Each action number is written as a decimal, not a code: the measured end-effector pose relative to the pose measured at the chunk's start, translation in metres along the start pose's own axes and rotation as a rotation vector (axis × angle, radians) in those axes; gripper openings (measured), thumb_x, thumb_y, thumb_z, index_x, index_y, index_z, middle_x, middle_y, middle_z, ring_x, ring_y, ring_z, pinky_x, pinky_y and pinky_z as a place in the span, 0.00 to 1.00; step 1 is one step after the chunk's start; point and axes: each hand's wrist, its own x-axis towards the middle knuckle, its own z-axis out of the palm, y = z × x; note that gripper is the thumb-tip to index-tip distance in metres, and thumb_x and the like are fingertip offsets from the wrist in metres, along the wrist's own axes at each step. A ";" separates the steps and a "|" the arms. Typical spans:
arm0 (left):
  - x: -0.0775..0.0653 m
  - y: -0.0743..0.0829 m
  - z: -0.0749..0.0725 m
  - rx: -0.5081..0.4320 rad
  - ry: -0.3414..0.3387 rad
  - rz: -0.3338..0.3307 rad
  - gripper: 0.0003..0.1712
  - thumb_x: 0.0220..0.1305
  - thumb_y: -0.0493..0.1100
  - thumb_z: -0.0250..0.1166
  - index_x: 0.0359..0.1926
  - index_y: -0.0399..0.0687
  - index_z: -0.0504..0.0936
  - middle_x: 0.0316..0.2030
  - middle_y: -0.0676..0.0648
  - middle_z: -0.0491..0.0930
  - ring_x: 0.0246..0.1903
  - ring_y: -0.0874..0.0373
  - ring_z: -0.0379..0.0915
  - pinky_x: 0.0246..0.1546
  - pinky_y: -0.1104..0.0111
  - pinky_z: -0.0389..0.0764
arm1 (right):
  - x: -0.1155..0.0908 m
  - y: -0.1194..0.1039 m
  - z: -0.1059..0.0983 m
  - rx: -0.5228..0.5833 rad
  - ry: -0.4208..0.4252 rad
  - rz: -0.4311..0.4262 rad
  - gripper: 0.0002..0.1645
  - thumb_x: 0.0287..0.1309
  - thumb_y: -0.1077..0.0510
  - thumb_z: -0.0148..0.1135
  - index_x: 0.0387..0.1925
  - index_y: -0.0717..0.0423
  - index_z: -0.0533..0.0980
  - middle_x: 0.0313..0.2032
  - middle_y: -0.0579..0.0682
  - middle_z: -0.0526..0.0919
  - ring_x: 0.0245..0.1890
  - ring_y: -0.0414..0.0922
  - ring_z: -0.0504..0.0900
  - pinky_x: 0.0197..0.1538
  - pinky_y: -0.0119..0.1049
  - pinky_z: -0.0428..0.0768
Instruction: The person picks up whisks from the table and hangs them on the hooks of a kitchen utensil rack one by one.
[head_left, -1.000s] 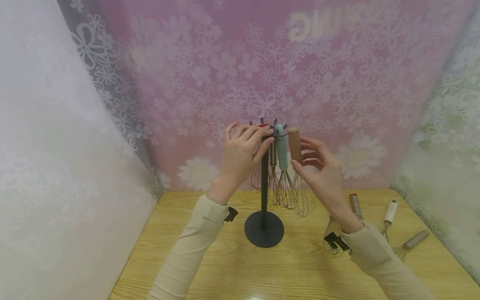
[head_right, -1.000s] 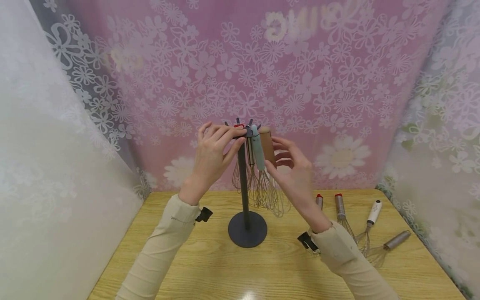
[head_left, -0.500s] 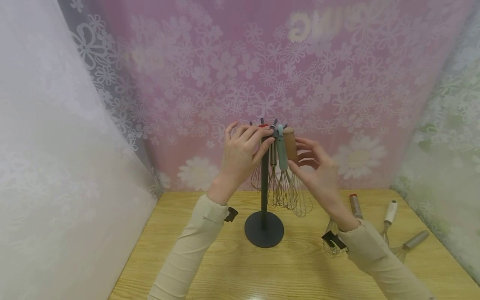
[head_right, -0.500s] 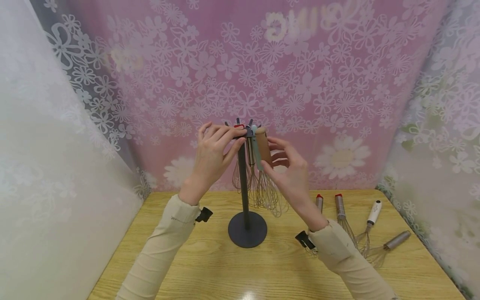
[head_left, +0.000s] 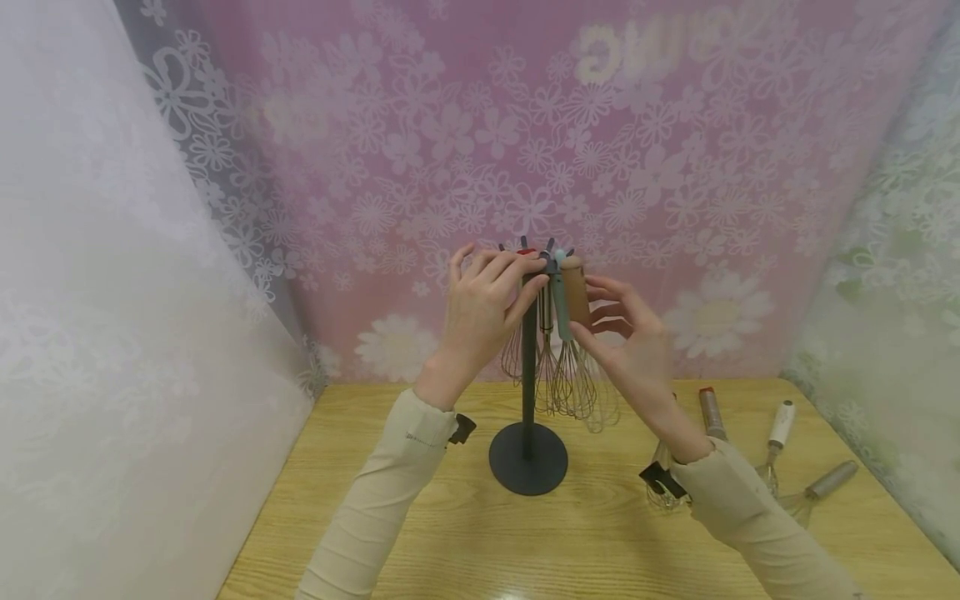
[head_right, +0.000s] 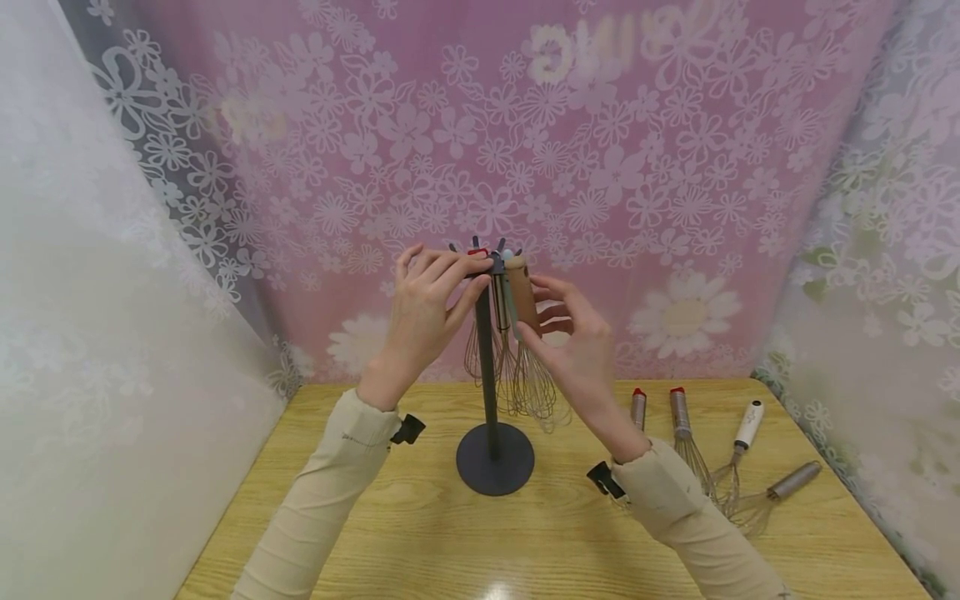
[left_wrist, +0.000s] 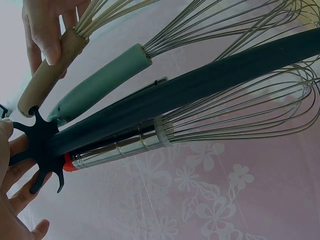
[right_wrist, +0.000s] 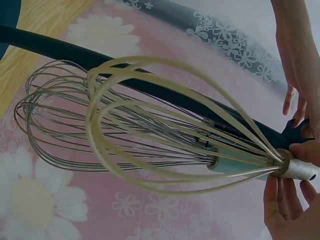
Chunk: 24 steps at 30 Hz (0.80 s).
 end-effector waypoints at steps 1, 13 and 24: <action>0.000 0.000 0.000 0.000 0.000 0.000 0.13 0.72 0.51 0.64 0.50 0.52 0.88 0.45 0.52 0.87 0.48 0.54 0.77 0.72 0.47 0.56 | 0.000 0.000 0.000 0.004 0.001 0.000 0.37 0.52 0.71 0.75 0.64 0.55 0.76 0.50 0.58 0.83 0.38 0.38 0.82 0.44 0.24 0.81; 0.000 -0.001 0.002 0.004 0.002 0.007 0.14 0.73 0.51 0.63 0.50 0.52 0.87 0.46 0.52 0.86 0.48 0.55 0.77 0.72 0.48 0.56 | -0.001 0.001 0.009 0.015 0.012 -0.023 0.38 0.49 0.72 0.76 0.63 0.58 0.76 0.51 0.59 0.83 0.38 0.42 0.82 0.43 0.25 0.81; 0.000 -0.001 0.001 0.003 -0.004 0.004 0.14 0.73 0.51 0.63 0.51 0.52 0.87 0.47 0.52 0.86 0.49 0.55 0.77 0.72 0.47 0.56 | -0.001 0.003 0.013 0.017 -0.008 -0.007 0.38 0.52 0.69 0.76 0.65 0.54 0.75 0.51 0.56 0.83 0.39 0.41 0.82 0.44 0.27 0.82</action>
